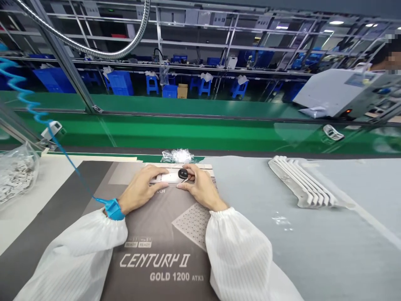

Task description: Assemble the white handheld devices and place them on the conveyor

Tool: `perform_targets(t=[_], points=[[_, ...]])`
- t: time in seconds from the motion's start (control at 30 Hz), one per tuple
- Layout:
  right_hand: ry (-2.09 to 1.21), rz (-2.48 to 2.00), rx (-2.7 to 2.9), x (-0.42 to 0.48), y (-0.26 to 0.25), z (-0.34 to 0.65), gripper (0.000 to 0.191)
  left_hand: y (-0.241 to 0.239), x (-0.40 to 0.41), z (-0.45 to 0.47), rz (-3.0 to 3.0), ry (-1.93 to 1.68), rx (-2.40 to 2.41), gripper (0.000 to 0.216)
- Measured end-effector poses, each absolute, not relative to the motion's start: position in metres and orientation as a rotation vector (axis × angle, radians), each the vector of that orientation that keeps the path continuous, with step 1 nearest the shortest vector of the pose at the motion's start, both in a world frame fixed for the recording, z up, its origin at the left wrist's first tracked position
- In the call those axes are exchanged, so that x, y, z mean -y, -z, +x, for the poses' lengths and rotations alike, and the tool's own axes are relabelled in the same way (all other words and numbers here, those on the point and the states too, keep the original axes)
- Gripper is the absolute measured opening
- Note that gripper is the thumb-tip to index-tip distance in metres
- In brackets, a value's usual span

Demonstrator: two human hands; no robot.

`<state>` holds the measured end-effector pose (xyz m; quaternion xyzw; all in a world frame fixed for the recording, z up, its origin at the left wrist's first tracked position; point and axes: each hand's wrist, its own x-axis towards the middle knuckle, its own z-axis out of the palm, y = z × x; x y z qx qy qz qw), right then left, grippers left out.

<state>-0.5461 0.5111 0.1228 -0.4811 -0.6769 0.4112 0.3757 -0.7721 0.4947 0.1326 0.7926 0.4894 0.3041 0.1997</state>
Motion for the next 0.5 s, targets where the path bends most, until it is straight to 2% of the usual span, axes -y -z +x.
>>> perform_targets(t=[0.13, 0.3, 0.37, 0.43, 0.5], points=[[-1.106, -1.164, 1.623, -0.510, -0.128, -0.544, 0.056, -0.136, -0.494, -0.771, 2.102, -0.874, -1.382, 0.033], [-1.301, -0.981, 1.223, -0.509, -0.137, -0.562, 0.045, -0.143, -0.483, -0.752, 1.840, -1.037, -1.215, 0.030], [-1.430, -0.906, 1.030, -0.508, -0.135, -0.574, 0.050, -0.144, -0.476, -0.740, 1.901, -1.041, -1.230, 0.032], [-1.519, -0.870, 0.875, -0.508, -0.131, -0.584, 0.055, -0.145, -0.469, -0.727, 2.033, -0.896, -1.341, 0.038], [-1.535, -0.877, 0.809, -0.508, -0.127, -0.586, 0.052, -0.147, -0.463, -0.718, 2.140, -0.643, -1.476, 0.047]])
